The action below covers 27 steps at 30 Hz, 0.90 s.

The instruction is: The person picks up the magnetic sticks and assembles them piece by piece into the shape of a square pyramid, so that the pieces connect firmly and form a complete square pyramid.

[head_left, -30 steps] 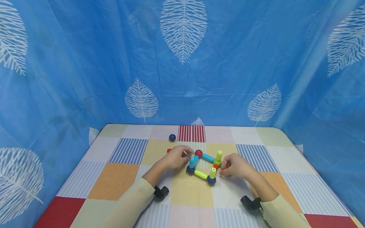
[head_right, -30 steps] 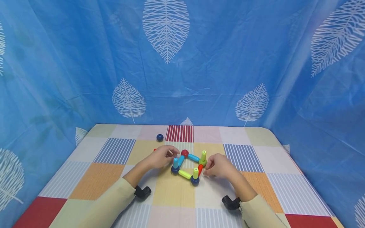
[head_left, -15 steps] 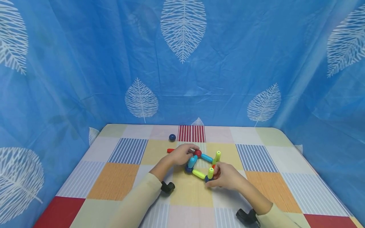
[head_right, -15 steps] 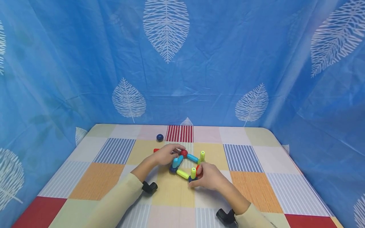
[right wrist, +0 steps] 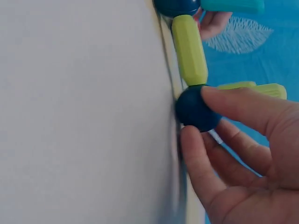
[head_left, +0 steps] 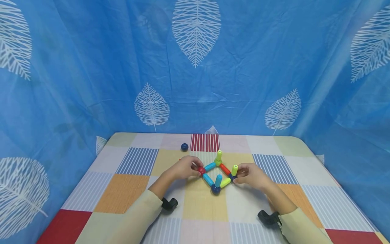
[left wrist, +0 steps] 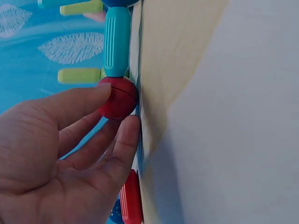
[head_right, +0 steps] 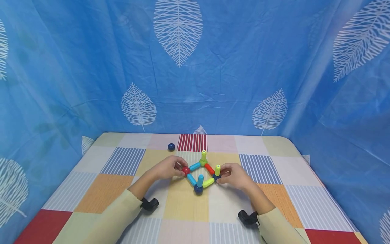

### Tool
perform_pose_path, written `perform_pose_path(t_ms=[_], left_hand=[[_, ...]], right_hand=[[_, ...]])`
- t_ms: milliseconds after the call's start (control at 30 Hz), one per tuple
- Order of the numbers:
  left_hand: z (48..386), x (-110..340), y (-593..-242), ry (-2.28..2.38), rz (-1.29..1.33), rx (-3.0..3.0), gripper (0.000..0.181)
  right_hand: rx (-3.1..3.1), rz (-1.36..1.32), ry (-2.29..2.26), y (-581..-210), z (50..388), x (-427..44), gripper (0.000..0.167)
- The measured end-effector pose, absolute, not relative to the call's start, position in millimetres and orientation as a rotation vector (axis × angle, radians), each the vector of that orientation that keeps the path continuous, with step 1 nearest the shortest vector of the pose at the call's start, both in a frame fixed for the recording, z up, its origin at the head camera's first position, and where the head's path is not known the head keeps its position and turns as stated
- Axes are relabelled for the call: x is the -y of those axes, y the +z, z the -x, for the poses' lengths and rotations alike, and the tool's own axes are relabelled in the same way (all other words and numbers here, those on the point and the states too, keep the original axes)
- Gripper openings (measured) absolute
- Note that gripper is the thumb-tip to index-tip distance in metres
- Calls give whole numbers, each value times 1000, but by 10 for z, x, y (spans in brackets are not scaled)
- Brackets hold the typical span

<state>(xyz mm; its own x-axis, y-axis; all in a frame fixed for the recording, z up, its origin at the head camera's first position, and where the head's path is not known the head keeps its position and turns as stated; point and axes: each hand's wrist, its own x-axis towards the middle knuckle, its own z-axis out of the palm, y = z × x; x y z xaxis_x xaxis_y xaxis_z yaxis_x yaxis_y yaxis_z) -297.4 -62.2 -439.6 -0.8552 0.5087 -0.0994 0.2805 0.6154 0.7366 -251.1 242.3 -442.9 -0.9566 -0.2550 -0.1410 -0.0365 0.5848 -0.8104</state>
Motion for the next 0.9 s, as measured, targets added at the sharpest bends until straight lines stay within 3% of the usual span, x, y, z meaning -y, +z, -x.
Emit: perform_pose_path(t_ms=[900], left_hand=[[2929,709,-4447,1154,-673,-2533,28]], right_hand=[[-2419,162,-1537,-4507,2590,-2415,39]])
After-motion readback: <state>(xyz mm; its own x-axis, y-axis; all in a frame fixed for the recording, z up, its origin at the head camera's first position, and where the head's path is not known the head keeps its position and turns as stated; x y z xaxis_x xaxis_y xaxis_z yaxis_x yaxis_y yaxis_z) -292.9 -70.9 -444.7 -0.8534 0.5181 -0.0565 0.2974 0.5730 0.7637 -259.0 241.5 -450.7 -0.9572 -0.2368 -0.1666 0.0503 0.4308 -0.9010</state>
